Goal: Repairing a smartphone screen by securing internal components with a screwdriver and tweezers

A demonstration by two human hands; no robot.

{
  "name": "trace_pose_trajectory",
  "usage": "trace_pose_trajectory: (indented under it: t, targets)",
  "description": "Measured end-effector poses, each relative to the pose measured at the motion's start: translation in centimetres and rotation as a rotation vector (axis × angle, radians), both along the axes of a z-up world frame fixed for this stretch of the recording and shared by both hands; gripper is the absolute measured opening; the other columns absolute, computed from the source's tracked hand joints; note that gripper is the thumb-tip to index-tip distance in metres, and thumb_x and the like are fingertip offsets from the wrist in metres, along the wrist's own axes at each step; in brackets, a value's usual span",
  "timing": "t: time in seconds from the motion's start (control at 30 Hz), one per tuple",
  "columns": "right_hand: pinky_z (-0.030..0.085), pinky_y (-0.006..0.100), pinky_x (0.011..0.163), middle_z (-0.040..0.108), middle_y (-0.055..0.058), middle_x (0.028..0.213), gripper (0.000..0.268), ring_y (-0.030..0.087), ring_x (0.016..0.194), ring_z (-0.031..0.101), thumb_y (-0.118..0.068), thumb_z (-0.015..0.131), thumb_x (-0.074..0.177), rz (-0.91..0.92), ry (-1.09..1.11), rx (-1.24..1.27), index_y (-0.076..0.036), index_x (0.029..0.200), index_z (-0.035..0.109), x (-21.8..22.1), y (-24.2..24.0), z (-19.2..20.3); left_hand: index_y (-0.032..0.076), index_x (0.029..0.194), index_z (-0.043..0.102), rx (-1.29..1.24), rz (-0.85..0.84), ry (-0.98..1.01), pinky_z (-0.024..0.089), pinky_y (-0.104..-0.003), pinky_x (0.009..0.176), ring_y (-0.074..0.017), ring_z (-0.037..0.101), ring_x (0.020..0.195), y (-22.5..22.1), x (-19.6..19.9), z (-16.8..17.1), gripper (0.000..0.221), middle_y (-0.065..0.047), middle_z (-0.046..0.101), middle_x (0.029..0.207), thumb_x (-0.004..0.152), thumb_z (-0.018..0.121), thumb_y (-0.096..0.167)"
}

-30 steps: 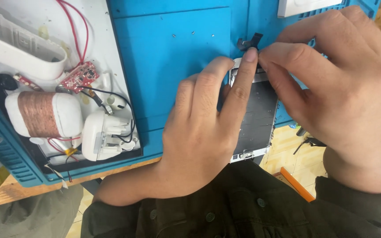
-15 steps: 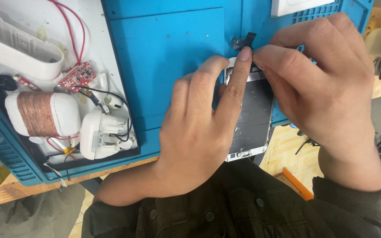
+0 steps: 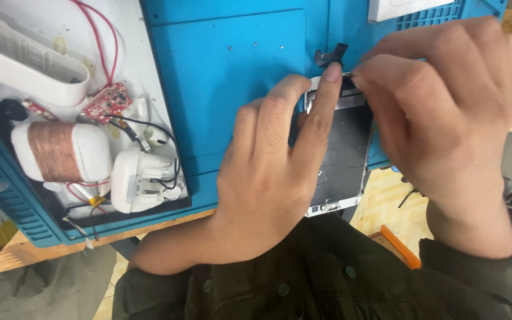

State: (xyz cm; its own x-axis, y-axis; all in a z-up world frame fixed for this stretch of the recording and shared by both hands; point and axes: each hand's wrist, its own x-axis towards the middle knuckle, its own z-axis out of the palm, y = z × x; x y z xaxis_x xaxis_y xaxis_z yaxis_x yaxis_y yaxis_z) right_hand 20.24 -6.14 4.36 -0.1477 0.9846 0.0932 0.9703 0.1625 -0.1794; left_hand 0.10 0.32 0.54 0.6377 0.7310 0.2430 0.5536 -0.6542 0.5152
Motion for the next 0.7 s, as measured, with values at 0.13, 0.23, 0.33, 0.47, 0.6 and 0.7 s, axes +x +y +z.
trace_pose_trajectory:
  t: [0.13,0.23,0.33,0.47,0.6,0.7]
  targets:
    - [0.052,0.061,0.111,0.07,0.038,0.135,0.012,0.052,0.123,0.066,0.009,0.074,0.139,-0.001,0.122,-0.048,0.02,0.135,0.072,-0.3,0.4,2.2,0.008,0.154,0.061,0.041,-0.061,-0.045,0.063,-0.039,0.097,-0.0268,0.07,0.103,0.1,-0.6,-0.7,0.028,-0.012,0.073,0.133,0.126,0.062,0.011]
    - [0.046,0.062,0.114,0.069,0.034,0.135,0.012,0.052,0.122,0.062,0.007,0.08,0.139,-0.024,0.131,-0.034,0.017,0.137,0.074,-0.9,1.9,2.4,0.006,0.154,0.061,0.071,-0.07,-0.07,0.064,-0.039,0.095,-0.0274,0.069,0.102,-0.1,-0.7,-0.4,0.029,-0.015,0.071,0.136,0.125,0.062,0.009]
    - [0.043,0.056,0.106,0.068,0.029,0.127,0.007,0.047,0.117,0.064,0.006,0.078,0.13,0.064,0.209,0.0,0.012,0.128,0.074,-1.6,4.4,1.9,0.004,0.145,0.067,0.01,-0.062,-0.134,0.061,-0.043,0.096,-0.0312,0.066,0.099,-0.3,-0.8,0.4,0.029,-0.017,0.067,0.137,0.123,0.05,0.008]
    - [0.044,0.052,0.096,0.067,0.022,0.122,0.009,0.042,0.102,0.054,-0.001,0.077,0.124,0.163,0.249,-0.01,0.004,0.121,0.07,-2.4,6.6,1.0,0.001,0.129,0.071,-0.049,-0.079,-0.221,0.058,-0.045,0.086,-0.0334,0.063,0.095,-0.4,-1.0,0.5,0.017,-0.018,0.066,0.133,0.116,0.061,-0.002]
    - [0.045,0.047,0.094,0.07,0.012,0.12,0.006,0.036,0.101,0.055,-0.005,0.079,0.121,0.173,0.244,-0.006,-0.004,0.118,0.074,-3.0,7.2,0.3,-0.001,0.116,0.071,-0.002,-0.109,-0.294,0.053,-0.043,0.076,-0.0328,0.059,0.086,-0.4,-1.3,0.2,0.014,-0.02,0.066,0.123,0.112,0.061,-0.009]
    - [0.041,0.046,0.087,0.073,0.008,0.117,0.005,0.034,0.107,0.058,-0.013,0.08,0.12,0.185,0.209,-0.001,-0.008,0.119,0.081,-3.3,7.4,0.2,0.0,0.111,0.072,0.038,-0.112,-0.305,0.054,-0.041,0.076,-0.031,0.059,0.084,-0.2,-1.4,0.5,0.011,-0.017,0.066,0.117,0.112,0.065,-0.008]
